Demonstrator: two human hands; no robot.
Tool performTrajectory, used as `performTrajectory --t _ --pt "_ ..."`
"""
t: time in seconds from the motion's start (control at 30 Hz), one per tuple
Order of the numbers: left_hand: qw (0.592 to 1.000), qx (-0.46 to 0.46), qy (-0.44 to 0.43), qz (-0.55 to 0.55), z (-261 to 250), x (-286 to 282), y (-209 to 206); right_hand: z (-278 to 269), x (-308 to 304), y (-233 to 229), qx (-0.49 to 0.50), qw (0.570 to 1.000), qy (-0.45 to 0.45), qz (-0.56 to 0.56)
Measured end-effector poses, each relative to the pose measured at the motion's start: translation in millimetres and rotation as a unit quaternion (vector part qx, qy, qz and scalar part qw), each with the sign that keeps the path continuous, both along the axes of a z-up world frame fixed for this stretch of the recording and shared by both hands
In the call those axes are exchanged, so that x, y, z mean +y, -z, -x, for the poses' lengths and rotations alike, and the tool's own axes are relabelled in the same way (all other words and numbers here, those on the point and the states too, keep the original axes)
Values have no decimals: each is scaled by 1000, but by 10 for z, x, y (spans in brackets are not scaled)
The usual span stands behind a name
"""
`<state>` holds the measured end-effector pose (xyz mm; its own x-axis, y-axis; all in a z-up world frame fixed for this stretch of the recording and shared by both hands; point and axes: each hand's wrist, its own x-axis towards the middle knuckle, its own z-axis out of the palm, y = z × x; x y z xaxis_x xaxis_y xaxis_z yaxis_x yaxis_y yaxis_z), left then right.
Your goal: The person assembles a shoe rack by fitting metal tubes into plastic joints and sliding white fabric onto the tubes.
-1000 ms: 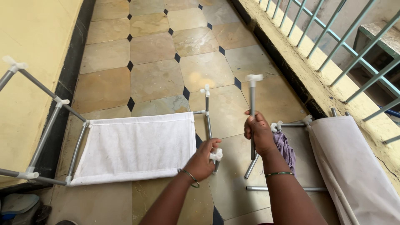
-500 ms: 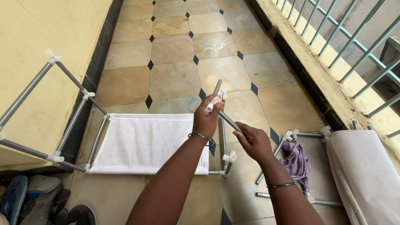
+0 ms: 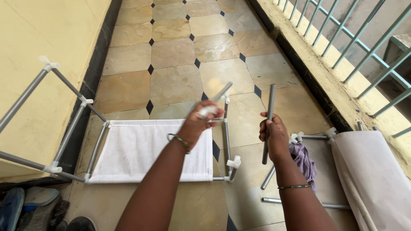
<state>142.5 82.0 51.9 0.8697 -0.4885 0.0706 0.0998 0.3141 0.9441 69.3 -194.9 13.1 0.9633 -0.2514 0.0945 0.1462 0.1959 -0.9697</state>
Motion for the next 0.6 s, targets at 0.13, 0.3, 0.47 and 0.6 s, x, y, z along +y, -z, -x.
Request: performTrajectory --t 0.13,0.3,0.47,0.6 --pt "925 -133 114 -337 33 -575 296 60 -159 -165 93 995 25 -2" --pt "880 -115 196 -418 -32 -1003 567 58 -157 105 292 951 -27 93" --pt "863 -133 217 -437 -34 -1093 656 -122 -87 479 206 977 -38 -44" --pt "905 -104 208 -357 6 -962 724 -139 15 466 225 974 -27 -10"
